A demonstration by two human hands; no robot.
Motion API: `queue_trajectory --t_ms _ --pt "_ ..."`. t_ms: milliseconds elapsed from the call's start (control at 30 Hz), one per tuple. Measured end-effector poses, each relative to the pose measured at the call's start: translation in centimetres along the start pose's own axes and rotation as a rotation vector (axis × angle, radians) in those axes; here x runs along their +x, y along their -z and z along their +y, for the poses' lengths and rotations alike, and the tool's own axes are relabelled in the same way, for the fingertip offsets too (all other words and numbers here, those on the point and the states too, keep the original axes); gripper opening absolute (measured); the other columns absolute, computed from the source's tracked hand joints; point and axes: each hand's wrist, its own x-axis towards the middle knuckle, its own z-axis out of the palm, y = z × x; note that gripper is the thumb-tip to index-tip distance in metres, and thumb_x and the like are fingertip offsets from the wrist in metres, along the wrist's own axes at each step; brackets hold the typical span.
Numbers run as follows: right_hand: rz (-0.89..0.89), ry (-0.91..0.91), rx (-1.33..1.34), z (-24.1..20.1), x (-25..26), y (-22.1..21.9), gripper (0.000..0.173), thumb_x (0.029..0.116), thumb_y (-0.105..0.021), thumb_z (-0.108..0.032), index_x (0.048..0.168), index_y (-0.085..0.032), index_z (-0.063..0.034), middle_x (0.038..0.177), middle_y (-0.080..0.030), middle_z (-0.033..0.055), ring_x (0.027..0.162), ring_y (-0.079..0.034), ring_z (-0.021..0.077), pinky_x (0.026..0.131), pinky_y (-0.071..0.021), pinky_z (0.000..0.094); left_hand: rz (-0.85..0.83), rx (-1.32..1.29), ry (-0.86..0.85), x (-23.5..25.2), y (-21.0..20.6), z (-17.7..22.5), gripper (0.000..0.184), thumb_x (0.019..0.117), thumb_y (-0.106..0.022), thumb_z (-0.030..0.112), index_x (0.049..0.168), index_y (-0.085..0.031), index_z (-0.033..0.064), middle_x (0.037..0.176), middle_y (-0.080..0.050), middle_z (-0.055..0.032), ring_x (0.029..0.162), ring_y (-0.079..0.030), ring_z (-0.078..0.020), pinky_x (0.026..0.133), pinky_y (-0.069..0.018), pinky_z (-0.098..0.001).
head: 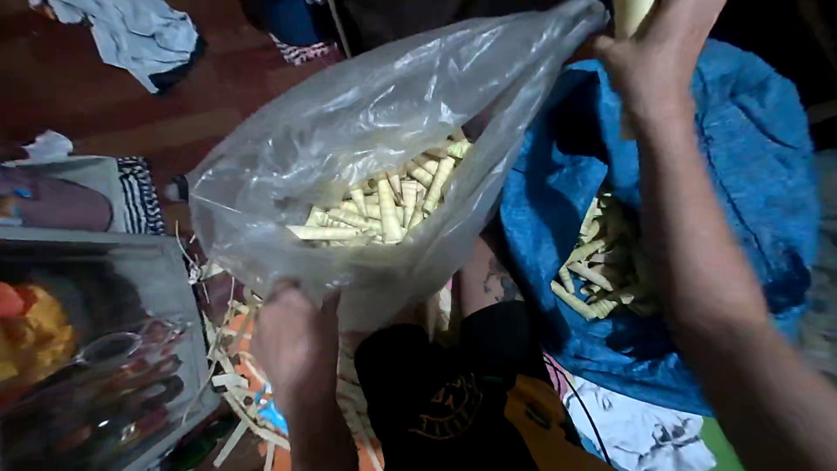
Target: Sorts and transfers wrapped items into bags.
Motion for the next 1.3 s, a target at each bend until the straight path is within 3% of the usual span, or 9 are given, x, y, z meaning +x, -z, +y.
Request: queue_trajectory --t_ms 100,200,300,467,567,700,800,1067,1300 --pt "-0.206 -0.112 0.594 -5.7 -9.5 -4.0 0.047 0.0850 -0.073 -0.012 0.127 -0.058 0.0017 0.107 -0.068 0.0096 0.084 -0.067 0.0090 0.073 -0.0586 0.0273 -0.234 0.024 -0.407 7.5 -1.0 5.2 0.034 0.1056 -0.055 0.024 0.111 -0.069 -0.0064 0.105 -0.068 -0.0307 0.104 -0.066 -0.0499 0.089 -0.0489 -0.0697" --pt "-0.705 -0.683 1.170 -7.6 -16.5 -11.6 0.044 0.0988 -0.057 -0.003 0.143 -0.051 -0.0053 0.124 -0.063 0.0121 0.088 -0.069 0.0189 0.070 -0.0612 0.0356 -0.586 0.080 -0.582 19.5 -5.4 9.8 0.038 0.1068 -0.053 0.018 0.137 -0.059 -0.0042 0.125 -0.062 -0.0336 0.119 -0.059 -0.0503 0.102 -0.0412 -0.0689" --pt "-0.657 -1.096 1.097 -4.5 -22.6 -15.4 0.047 0.1003 -0.064 -0.023 0.143 -0.049 -0.0110 0.117 -0.064 0.0127 0.092 -0.065 0.0212 0.077 -0.0575 0.0404 -0.349 -0.028 -0.542 28.8 -4.2 12.3 0.064 0.1033 -0.061 0.017 0.157 -0.032 -0.0012 0.149 -0.044 -0.0362 0.138 -0.044 -0.0534 0.113 -0.0342 -0.0674" --pt "-0.576 -1.146 0.945 -0.9 -28.0 -12.8 0.042 0.0995 -0.064 -0.009 0.137 -0.050 0.0021 0.114 -0.064 0.0147 0.092 -0.067 0.0157 0.079 -0.0588 0.0321 0.090 -0.191 -0.496 34.7 4.8 18.5 0.054 0.1001 -0.060 0.016 0.145 -0.045 -0.0083 0.146 -0.048 -0.0340 0.137 -0.048 -0.0455 0.113 -0.0380 -0.0581" --pt "-0.549 -1.061 1.038 -0.6 -28.4 -11.6 0.033 0.1004 -0.058 -0.003 0.132 -0.053 0.0042 0.109 -0.067 0.0099 0.091 -0.067 0.0096 0.079 -0.0586 0.0271 0.096 -0.187 -0.476 28.3 3.3 19.9 0.069 0.0970 -0.063 0.012 0.153 -0.030 -0.0115 0.148 -0.044 -0.0371 0.138 -0.046 -0.0476 0.115 -0.0371 -0.0580" --pt "-0.486 -1.104 1.117 0.1 -27.8 -10.8 0.042 0.0995 -0.056 -0.003 0.140 -0.049 0.0004 0.118 -0.066 0.0111 0.096 -0.068 0.0132 0.081 -0.0601 0.0304 -0.332 -0.270 -0.685 8.1 -8.4 12.7 0.029 0.1026 -0.061 0.025 0.115 -0.066 -0.0001 0.094 -0.069 -0.0196 0.084 -0.069 -0.0322 0.076 -0.0583 -0.0506" --pt "-0.509 -1.088 1.169 0.8 -27.7 -10.1 0.049 0.0991 -0.057 -0.004 0.147 -0.048 -0.0081 0.131 -0.063 0.0087 0.099 -0.067 0.0125 0.081 -0.0590 0.0298 -0.865 0.029 -0.386 -0.6 -17.0 7.8 0.056 0.1014 -0.063 0.038 0.140 -0.057 -0.0023 0.137 -0.059 -0.0279 0.128 -0.057 -0.0437 0.108 -0.0450 -0.0586" --pt "-0.535 -0.899 1.171 0.1 -29.8 -10.5 0.051 0.0962 -0.067 -0.005 0.145 -0.052 -0.0086 0.124 -0.066 0.0104 0.098 -0.068 0.0144 0.082 -0.0597 0.0317 -0.554 -0.052 -0.345 0.6 -33.1 3.1 0.045 0.1052 -0.054 0.017 0.144 -0.052 -0.0074 0.147 -0.050 -0.0317 0.141 -0.044 -0.0472 0.117 -0.0344 -0.0581" --pt "-0.504 -0.800 1.293 3.2 -31.5 -3.1 0.053 0.0975 -0.058 -0.002 0.149 -0.051 -0.0116 0.144 -0.059 0.0048 0.116 -0.065 0.0155 0.092 -0.0575 0.0349 -0.538 -0.058 -0.415 -1.1 -30.3 4.7 0.071 0.0953 -0.071 0.026 0.151 -0.041 -0.0062 0.143 -0.052 -0.0323 0.132 -0.054 -0.0470 0.109 -0.0439 -0.0612"
